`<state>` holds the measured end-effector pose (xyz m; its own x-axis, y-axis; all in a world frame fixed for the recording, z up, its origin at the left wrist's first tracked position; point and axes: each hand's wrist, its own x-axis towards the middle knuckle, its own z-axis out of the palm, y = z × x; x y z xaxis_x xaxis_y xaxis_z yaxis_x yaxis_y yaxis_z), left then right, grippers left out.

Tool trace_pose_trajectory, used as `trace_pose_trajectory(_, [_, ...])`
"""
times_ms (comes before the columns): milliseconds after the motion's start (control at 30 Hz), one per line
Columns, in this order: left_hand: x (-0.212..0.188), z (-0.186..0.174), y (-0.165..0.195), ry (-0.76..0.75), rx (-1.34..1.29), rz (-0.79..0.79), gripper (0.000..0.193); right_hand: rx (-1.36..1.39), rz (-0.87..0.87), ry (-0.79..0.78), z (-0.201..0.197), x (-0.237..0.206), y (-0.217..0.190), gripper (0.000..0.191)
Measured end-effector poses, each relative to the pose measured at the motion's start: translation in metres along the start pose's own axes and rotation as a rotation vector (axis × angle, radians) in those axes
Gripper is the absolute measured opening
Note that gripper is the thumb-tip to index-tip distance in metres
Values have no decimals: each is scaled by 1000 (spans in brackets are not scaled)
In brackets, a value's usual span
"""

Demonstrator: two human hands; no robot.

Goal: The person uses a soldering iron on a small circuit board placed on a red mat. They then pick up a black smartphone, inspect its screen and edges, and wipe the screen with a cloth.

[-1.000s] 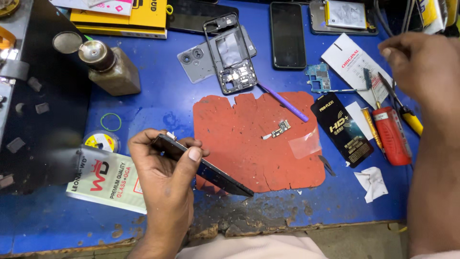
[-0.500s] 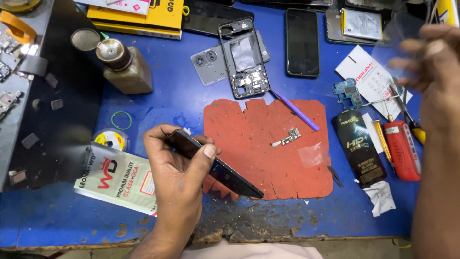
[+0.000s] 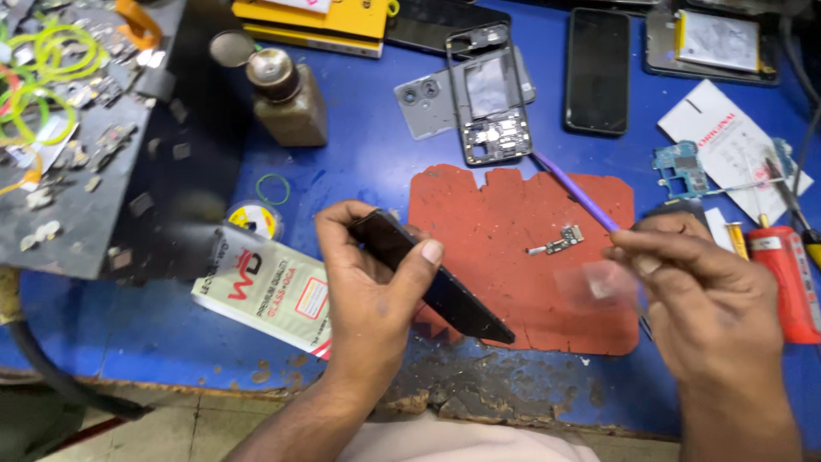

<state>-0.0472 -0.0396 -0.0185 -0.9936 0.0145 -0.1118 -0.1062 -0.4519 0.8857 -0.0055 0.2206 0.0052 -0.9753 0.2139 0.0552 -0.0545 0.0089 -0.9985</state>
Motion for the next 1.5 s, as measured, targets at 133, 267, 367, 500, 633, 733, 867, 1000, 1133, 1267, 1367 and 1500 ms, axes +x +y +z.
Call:
trace_pose_trajectory(133, [-3,-1,-3,37,25,-7,52,-441,-56,23,18,-10,-6,37])
trace_pose_trajectory(267, [-1,-4,-8,14,98,190,53,-1196,-366,63,22,-13,-21,37])
trace_pose_trajectory(367, [-2,-8,-11,2,39,178,52,-1512,58,-100,23,-17,-16,23])
trace_pose_trajectory(500, [-1,-10,-16,-15,-4,166,51,-1135,-109,-196,22,-23,7,36])
trace_pose_trajectory(633, [-1,-11,-17,20,45,113,50,-940,-48,-57,16,-29,20,32])
trace_pose_trajectory(733, [1,-10,-17,32,64,102,50,-666,-98,-62,23,-39,29,27])
trace_pose_trajectory(867, [1,-11,-16,20,43,87,49,-943,-156,-115,22,-45,35,40])
trace_pose_trajectory(1000, [1,-12,-16,17,60,94,48,-709,-83,-16,15,-49,31,26])
trace_pose_trajectory(1133, [1,-12,-17,11,52,95,48,-962,-254,91,4,-48,15,18])
trace_pose_trajectory(1267, [0,-13,-17,12,66,104,51,-847,-222,121,0,-45,-1,19])
trace_pose_trajectory(1367, [-1,-15,-16,10,86,153,52,-643,-89,148,-3,-41,-7,32])
trace_pose_trajectory(1500, [-4,-20,-14,29,110,104,52,-419,-140,122,-1,-39,0,30])
